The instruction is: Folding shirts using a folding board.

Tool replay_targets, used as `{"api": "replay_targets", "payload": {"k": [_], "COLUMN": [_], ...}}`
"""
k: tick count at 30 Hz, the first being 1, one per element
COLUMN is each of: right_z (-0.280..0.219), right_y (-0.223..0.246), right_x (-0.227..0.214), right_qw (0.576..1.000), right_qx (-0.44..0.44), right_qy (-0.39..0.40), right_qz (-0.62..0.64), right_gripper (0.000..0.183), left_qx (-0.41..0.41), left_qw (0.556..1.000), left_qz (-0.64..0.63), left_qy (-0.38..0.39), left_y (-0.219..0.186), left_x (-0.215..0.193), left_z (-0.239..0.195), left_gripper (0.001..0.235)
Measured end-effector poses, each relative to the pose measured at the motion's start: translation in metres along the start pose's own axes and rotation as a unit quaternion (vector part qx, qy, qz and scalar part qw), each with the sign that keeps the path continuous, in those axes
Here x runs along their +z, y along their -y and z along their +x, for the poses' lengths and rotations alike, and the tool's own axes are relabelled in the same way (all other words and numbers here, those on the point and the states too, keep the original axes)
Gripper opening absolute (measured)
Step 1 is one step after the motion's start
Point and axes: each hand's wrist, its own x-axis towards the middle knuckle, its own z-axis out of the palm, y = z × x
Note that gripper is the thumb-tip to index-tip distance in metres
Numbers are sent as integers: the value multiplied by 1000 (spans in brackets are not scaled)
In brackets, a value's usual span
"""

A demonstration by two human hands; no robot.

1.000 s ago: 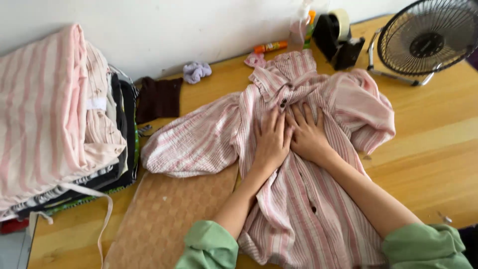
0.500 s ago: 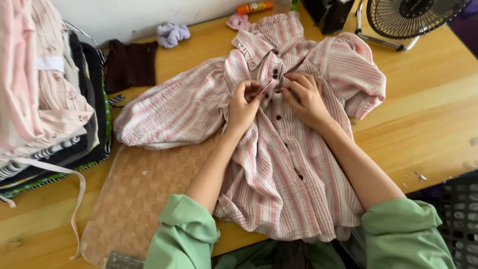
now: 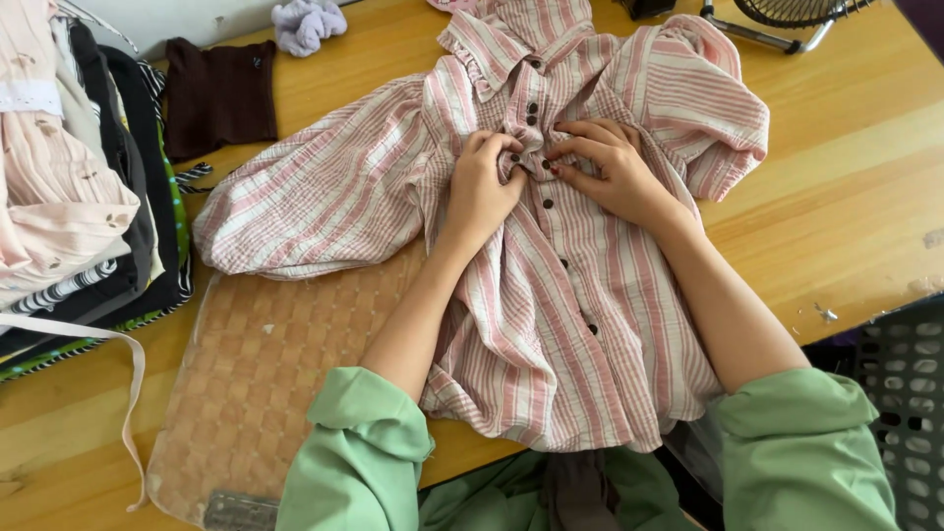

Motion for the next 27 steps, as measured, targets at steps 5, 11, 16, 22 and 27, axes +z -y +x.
{"api": "replay_targets", "payload": {"k": [5,11,16,22,27], "right_z": [-3,24,0,-5,-10], "right_y": [-19,43,22,24,18], "right_x": [9,-1,43,34,42], "right_qw": [1000,970,983,988,988], "right_qx": [27,182,98,86,39], "right_qy": [5,104,-56,-77,-65], "right_qz": [13,-126,-144,-98,-132], "right_gripper": [18,23,29,21,38], "left_qx": [63,-27,-114,-189,-248], "left_qw": [988,999,990,925,901], "left_qz": [125,34,-83,-302,-317], "left_qy": [-56,-16,-25,133,164], "left_y": [-16,-25,-2,21,3], "left_x": [-12,-13,-14,-25,-33], "left_z": [1,-7,4,15,16], "left_gripper": [23,17,17,29,31]}}
